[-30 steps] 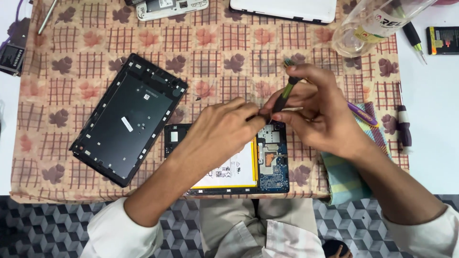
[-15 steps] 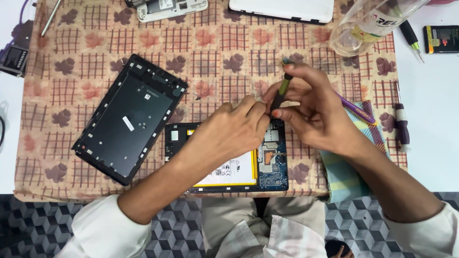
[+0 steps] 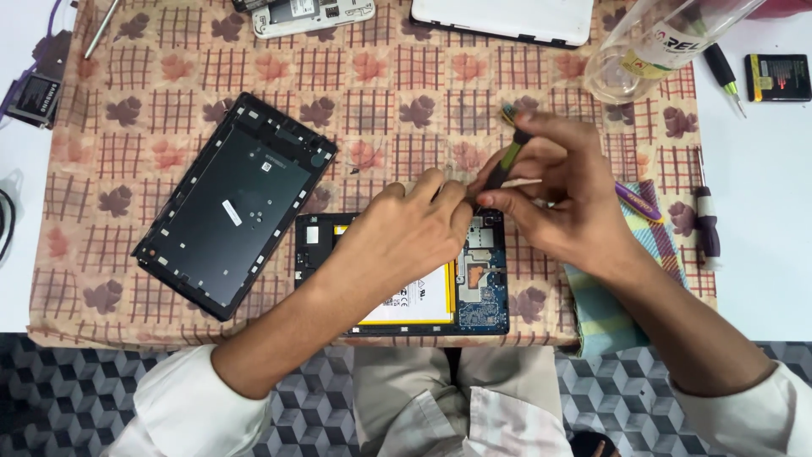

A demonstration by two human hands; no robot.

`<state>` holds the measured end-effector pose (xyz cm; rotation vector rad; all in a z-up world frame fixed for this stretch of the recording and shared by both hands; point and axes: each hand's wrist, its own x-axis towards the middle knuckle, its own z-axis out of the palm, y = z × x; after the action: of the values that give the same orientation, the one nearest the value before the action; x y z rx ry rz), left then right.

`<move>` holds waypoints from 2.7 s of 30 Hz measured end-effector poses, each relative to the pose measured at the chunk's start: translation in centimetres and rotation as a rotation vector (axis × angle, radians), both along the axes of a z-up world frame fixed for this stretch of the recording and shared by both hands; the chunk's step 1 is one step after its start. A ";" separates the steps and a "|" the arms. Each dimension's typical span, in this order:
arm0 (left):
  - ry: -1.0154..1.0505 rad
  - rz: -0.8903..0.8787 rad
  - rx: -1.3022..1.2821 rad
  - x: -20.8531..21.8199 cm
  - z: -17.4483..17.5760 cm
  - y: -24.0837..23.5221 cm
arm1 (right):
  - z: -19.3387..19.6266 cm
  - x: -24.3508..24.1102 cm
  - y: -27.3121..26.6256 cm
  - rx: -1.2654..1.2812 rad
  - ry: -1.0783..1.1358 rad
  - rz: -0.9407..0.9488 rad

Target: The person uses a screwdriver to remove screws from a disassembled tablet. They then lift and remove the motherboard from the device chassis and place it on the table.

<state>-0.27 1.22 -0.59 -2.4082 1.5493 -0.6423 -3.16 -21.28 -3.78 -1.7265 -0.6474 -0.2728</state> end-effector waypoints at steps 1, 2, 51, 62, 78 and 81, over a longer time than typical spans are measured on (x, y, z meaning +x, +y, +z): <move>0.015 0.007 0.005 0.1 -0.1 -0.1 | 0.1 0.1 -0.2 -0.002 -0.010 0.028; 0.028 0.013 0.012 0.4 -0.1 -0.1 | 0.3 0.1 -0.2 -0.003 -0.020 0.054; 0.388 0.588 -0.470 0.6 5.4 15.6 | 0.8 -0.1 1.1 -0.150 -0.039 -0.056; 0.373 0.600 -0.622 -2.0 7.4 15.2 | 0.7 0.0 0.9 -0.122 0.009 -0.059; 0.614 0.213 -0.747 -7.5 -1.9 0.8 | 1.9 0.1 2.1 -0.334 -0.157 -0.126; 0.618 0.279 -0.747 -6.7 -2.3 -0.1 | 2.5 0.4 1.5 -0.247 -0.004 0.040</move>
<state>-6.95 1.13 -2.89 -3.5747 1.2224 -0.4959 -2.73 -19.80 -1.32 -1.9463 -0.7422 -0.1739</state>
